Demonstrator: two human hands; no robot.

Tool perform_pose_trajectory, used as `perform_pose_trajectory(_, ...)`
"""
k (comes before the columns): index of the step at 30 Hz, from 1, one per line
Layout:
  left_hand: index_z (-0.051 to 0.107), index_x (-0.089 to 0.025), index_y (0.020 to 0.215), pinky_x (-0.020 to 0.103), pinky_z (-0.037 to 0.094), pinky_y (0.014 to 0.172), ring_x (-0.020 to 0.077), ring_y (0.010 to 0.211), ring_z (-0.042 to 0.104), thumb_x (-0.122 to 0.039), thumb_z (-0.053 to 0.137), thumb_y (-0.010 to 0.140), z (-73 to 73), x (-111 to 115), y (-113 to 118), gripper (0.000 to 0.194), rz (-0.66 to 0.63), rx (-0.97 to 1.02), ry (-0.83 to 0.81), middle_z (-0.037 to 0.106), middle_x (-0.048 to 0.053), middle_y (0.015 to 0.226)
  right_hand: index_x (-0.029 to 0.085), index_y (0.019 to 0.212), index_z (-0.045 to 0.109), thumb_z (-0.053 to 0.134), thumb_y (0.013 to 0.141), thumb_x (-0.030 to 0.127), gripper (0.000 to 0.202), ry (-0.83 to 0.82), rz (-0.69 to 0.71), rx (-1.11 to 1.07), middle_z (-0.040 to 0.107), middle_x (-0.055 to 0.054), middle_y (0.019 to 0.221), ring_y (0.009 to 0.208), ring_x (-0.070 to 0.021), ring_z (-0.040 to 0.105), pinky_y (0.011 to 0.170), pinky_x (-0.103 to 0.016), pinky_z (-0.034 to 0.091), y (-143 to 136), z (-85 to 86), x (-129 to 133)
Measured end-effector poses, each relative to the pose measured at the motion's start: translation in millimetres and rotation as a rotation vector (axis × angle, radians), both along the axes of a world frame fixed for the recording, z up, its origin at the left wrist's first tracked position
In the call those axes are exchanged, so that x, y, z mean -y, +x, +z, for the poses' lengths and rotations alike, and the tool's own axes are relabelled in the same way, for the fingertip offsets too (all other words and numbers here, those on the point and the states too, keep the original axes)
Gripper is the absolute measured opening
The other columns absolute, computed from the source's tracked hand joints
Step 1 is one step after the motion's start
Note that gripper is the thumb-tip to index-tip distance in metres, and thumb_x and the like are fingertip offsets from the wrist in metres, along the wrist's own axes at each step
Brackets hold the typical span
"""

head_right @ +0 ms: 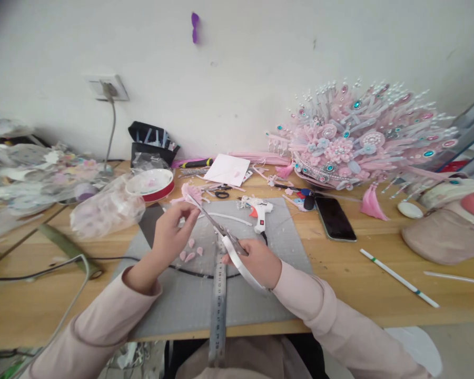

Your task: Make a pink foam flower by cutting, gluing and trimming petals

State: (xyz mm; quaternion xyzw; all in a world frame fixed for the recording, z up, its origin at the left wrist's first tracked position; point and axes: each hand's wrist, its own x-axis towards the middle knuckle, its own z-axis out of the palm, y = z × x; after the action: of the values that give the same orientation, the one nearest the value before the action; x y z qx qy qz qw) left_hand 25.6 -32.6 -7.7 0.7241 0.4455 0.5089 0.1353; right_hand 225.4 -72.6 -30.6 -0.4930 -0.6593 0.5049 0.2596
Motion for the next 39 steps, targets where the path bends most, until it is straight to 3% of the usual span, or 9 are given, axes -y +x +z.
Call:
perform_pose_trajectory(5, 0.050, -0.017, 0.063, 0.021, 0.035, 0.046, 0.0080, 0.046, 0.043, -0.035, 0.048, 0.080, 10.2, 7.0, 12.1, 0.025, -0.413, 0.751, -0.643, 0.053, -0.001, 0.058, 0.018, 0.060, 0.058, 0.061, 0.067, 0.036, 0.020, 0.091, -0.047, 0.172, 0.047, 0.004, 0.052, 0.050, -0.0105, 0.038, 0.048, -0.024, 0.028, 3.2, 9.4, 1.0)
perform_pose_trajectory(9, 0.049, -0.014, 0.057, 0.018, 0.035, 0.043, 0.0065, 0.042, 0.042, -0.020, 0.055, 0.071, 16.2, 7.6, 7.4, 0.016, -0.536, 1.019, -0.995, 0.051, 0.000, 0.052, 0.019, 0.063, 0.056, 0.060, 0.068, 0.034, 0.017, 0.213, -0.051, 0.304, 0.050, 0.005, 0.053, 0.049, -0.0098, 0.040, 0.047, -0.023, 0.028, 5.1, 12.5, 2.5)
perform_pose_trajectory(13, 0.052, -0.011, 0.054, 0.016, 0.035, 0.040, 0.0044, 0.041, 0.039, -0.013, 0.054, 0.067, 19.3, 7.3, 2.0, 0.013, -0.619, 1.173, -1.195, 0.045, 0.000, 0.050, 0.020, 0.063, 0.051, 0.064, 0.065, 0.038, 0.023, 0.342, -0.086, 0.416, 0.048, 0.006, 0.051, 0.046, -0.0087, 0.039, 0.045, -0.021, 0.027, 8.0, 11.0, 1.7)
perform_pose_trajectory(17, 0.053, -0.010, 0.055, 0.013, 0.033, 0.040, 0.0017, 0.041, 0.035, -0.007, 0.054, 0.066, 17.5, 5.6, 3.7, 0.012, -0.629, 1.221, -1.174, 0.044, -0.002, 0.051, 0.020, 0.063, 0.050, 0.063, 0.067, 0.038, 0.022, 0.363, -0.072, 0.449, 0.049, 0.006, 0.051, 0.045, -0.0085, 0.040, 0.045, -0.021, 0.027, 9.2, 11.2, 1.0)
perform_pose_trajectory(22, 0.055, -0.012, 0.058, 0.016, 0.032, 0.044, 0.0035, 0.044, 0.036, -0.014, 0.061, 0.067, 10.3, 6.2, 10.4, 0.011, -0.516, 1.053, -0.837, 0.049, -0.002, 0.053, 0.019, 0.069, 0.056, 0.056, 0.072, 0.032, 0.013, 0.291, -0.060, 0.405, 0.059, 0.002, 0.057, 0.049, -0.0105, 0.045, 0.046, -0.022, 0.028, 7.2, 14.0, 3.2)
perform_pose_trajectory(28, 0.055, -0.018, 0.061, 0.024, 0.035, 0.058, 0.0112, 0.057, 0.044, -0.018, 0.057, 0.071, 5.4, 6.0, 0.9, 0.010, -0.106, 0.254, -0.211, 0.050, -0.001, 0.057, 0.018, 0.065, 0.059, 0.057, 0.071, 0.034, 0.017, 0.149, -0.034, 0.296, 0.057, 0.002, 0.057, 0.052, -0.0112, 0.044, 0.048, -0.022, 0.029, 3.6, 15.8, 5.1)
perform_pose_trajectory(31, 0.055, -0.020, 0.061, 0.027, 0.037, 0.068, 0.0148, 0.065, 0.047, -0.015, 0.059, 0.068, 3.6, 2.6, -4.4, 0.009, -0.058, -0.047, -0.012, 0.051, 0.000, 0.061, 0.017, 0.063, 0.061, 0.058, 0.069, 0.034, 0.018, 0.060, -0.027, 0.210, 0.050, 0.004, 0.053, 0.051, -0.0108, 0.041, 0.049, -0.023, 0.029, 2.6, 12.3, 3.7)
perform_pose_trajectory(35, 0.053, -0.020, 0.062, 0.026, 0.038, 0.062, 0.0141, 0.059, 0.046, -0.022, 0.055, 0.072, 4.9, 2.5, 1.5, 0.010, -0.059, 0.130, -0.190, 0.051, 0.000, 0.060, 0.018, 0.063, 0.062, 0.058, 0.069, 0.034, 0.017, 0.024, -0.009, 0.124, 0.047, 0.005, 0.050, 0.049, -0.0106, 0.038, 0.047, -0.023, 0.028, 3.9, 7.1, 0.5)
perform_pose_trajectory(39, 0.049, -0.018, 0.060, 0.023, 0.036, 0.046, 0.0102, 0.045, 0.043, -0.035, 0.046, 0.079, 13.1, 6.4, 8.0, 0.025, -0.427, 0.721, -0.804, 0.051, 0.001, 0.055, 0.019, 0.064, 0.061, 0.062, 0.066, 0.032, 0.014, 0.115, -0.033, 0.168, 0.049, 0.005, 0.051, 0.050, -0.0104, 0.040, 0.047, -0.022, 0.029, 7.1, 5.7, -1.2)
